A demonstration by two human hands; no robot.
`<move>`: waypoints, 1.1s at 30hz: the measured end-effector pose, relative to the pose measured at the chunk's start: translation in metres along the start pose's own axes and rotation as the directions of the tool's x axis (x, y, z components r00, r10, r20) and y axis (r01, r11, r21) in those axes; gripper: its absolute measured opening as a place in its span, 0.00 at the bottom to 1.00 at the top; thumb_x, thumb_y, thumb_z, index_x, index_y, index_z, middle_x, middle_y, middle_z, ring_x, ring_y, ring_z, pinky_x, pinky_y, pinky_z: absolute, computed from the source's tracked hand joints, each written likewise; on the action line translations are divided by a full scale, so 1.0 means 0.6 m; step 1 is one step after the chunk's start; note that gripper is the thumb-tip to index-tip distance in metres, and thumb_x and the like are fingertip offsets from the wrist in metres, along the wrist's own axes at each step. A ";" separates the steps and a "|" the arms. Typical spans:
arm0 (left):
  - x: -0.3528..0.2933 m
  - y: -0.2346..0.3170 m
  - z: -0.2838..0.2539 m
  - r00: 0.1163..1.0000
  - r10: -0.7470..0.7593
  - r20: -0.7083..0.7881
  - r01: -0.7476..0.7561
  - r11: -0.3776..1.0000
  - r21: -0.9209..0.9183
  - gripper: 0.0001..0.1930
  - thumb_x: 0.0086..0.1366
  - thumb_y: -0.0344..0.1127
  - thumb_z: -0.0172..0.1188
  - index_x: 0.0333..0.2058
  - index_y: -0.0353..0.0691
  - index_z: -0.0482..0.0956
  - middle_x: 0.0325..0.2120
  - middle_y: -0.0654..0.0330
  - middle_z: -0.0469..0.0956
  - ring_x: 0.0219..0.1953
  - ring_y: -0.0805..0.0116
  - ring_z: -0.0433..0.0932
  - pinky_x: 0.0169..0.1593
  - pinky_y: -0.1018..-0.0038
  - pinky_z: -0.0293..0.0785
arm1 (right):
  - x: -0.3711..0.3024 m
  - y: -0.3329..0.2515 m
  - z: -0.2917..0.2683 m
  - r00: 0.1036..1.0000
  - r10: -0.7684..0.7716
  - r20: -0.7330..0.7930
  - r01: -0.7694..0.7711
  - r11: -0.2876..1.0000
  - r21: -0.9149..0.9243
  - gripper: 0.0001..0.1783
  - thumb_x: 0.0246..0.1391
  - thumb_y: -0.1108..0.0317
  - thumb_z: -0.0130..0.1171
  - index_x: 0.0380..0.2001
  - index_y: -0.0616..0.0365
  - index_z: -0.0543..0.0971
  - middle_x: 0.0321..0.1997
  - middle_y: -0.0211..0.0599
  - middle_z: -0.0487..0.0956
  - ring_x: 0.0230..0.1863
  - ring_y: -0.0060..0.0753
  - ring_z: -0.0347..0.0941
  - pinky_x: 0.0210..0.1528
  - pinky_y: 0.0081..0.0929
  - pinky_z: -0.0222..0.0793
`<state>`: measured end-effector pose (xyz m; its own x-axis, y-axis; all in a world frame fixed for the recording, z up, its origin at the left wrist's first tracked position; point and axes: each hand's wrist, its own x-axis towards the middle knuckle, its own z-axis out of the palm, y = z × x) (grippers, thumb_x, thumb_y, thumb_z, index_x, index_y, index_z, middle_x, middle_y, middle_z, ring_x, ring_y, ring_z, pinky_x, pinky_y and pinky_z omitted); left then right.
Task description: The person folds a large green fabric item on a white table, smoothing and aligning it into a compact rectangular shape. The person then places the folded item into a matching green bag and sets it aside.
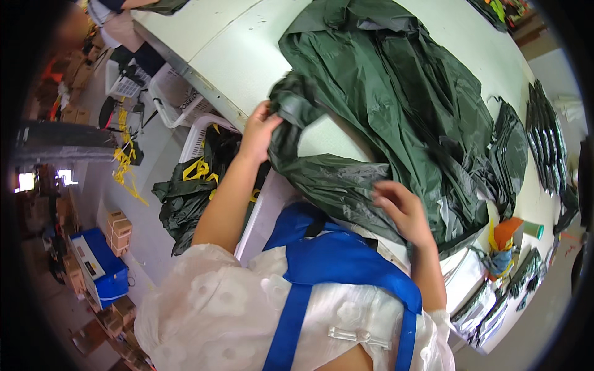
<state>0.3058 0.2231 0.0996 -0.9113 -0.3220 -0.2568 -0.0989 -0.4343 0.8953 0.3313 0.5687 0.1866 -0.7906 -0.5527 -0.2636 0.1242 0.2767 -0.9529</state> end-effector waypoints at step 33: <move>-0.104 0.012 0.294 0.716 -0.400 0.572 0.495 0.869 -0.012 0.02 0.68 0.30 0.51 0.36 0.41 0.71 0.35 0.57 0.79 0.38 0.67 0.80 0.45 0.66 0.81 | -0.418 0.408 -0.229 -0.305 -0.027 -0.952 -0.876 0.401 0.269 0.22 0.55 0.63 0.54 0.52 0.63 0.72 0.48 0.56 0.76 0.49 0.56 0.73 0.52 0.43 0.68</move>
<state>0.2915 0.3882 0.1862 -0.8416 0.4244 -0.3342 -0.5323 -0.5465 0.6466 0.4779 0.8829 0.0402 -0.3331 0.9094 0.2491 0.9035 0.3834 -0.1915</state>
